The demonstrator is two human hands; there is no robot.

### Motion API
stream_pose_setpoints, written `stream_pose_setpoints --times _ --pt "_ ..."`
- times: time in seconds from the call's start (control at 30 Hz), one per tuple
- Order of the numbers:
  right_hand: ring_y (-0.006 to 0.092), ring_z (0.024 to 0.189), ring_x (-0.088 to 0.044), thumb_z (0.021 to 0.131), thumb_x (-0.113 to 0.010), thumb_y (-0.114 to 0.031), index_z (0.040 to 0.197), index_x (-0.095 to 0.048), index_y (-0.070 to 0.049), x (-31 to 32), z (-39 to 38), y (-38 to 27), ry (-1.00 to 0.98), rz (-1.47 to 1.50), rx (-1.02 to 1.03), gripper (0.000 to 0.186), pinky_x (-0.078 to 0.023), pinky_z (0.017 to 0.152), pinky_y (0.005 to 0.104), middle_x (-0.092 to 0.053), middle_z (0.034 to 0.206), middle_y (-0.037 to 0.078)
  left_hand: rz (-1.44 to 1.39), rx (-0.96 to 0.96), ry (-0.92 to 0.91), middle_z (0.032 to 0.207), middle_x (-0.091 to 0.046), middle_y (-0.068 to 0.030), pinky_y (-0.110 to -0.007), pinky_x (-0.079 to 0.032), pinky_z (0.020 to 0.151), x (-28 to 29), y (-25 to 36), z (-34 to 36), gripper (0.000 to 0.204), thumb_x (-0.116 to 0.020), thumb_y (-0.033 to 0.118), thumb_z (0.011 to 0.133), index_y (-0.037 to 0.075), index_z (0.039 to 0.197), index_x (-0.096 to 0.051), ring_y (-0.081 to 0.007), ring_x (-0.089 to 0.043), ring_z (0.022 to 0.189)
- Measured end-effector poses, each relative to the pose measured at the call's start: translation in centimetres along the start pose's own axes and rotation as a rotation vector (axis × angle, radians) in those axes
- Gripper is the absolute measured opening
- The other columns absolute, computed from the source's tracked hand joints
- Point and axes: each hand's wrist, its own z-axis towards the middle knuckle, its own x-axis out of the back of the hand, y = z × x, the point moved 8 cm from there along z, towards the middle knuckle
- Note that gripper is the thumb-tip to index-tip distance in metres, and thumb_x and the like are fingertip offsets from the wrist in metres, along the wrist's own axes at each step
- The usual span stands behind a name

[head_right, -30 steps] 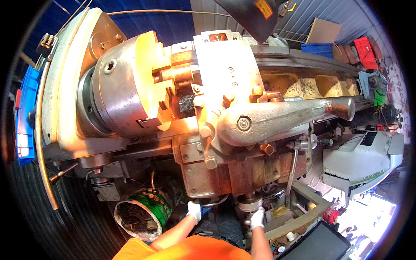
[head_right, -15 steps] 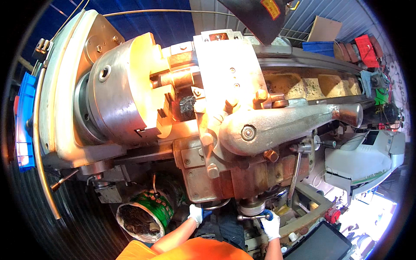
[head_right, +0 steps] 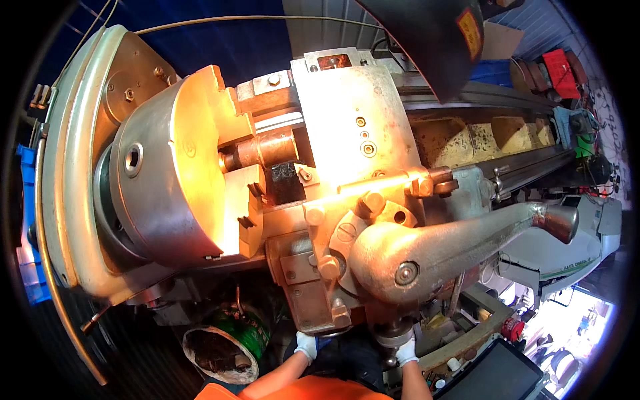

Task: The person operates a metal lathe, using a wrench to tighten the chuck and adjusting the tool post and tailstock. They rotate the chuck by hand to check alignment and make fine adjustments to the tool position while the machine is stationary.

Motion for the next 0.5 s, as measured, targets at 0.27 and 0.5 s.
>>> stream_pose_setpoints --times 0.27,0.5 --pt "0.0281 0.100 -0.067 0.087 -0.067 -0.050 0.115 -0.068 -0.004 -4.3 -4.7 4.0 0.101 -1.080 -0.488 0.055 -0.052 0.088 0.0393 -0.071 0.111 0.014 -0.041 0.074 0.035 0.115 -0.066 -0.0079 -0.036 -0.051 0.091 0.2 -0.7 -0.3 0.039 -0.071 0.026 0.086 0.003 0.115 -0.061 -0.0198 -0.063 0.103" --pt "0.0172 0.090 -0.068 0.089 -0.068 -0.015 0.111 -0.070 0.000 -10.7 -8.9 -1.7 -0.127 -0.582 -0.352 0.026 -0.055 0.082 0.0324 -0.073 0.102 0.010 0.037 0.028 0.105 0.118 -0.064 -0.0077 -0.034 -0.050 0.091 -0.3 5.3 -3.0 0.026 -0.045 0.011 0.101 0.003 0.121 -0.060 -0.0196 -0.061 0.104"
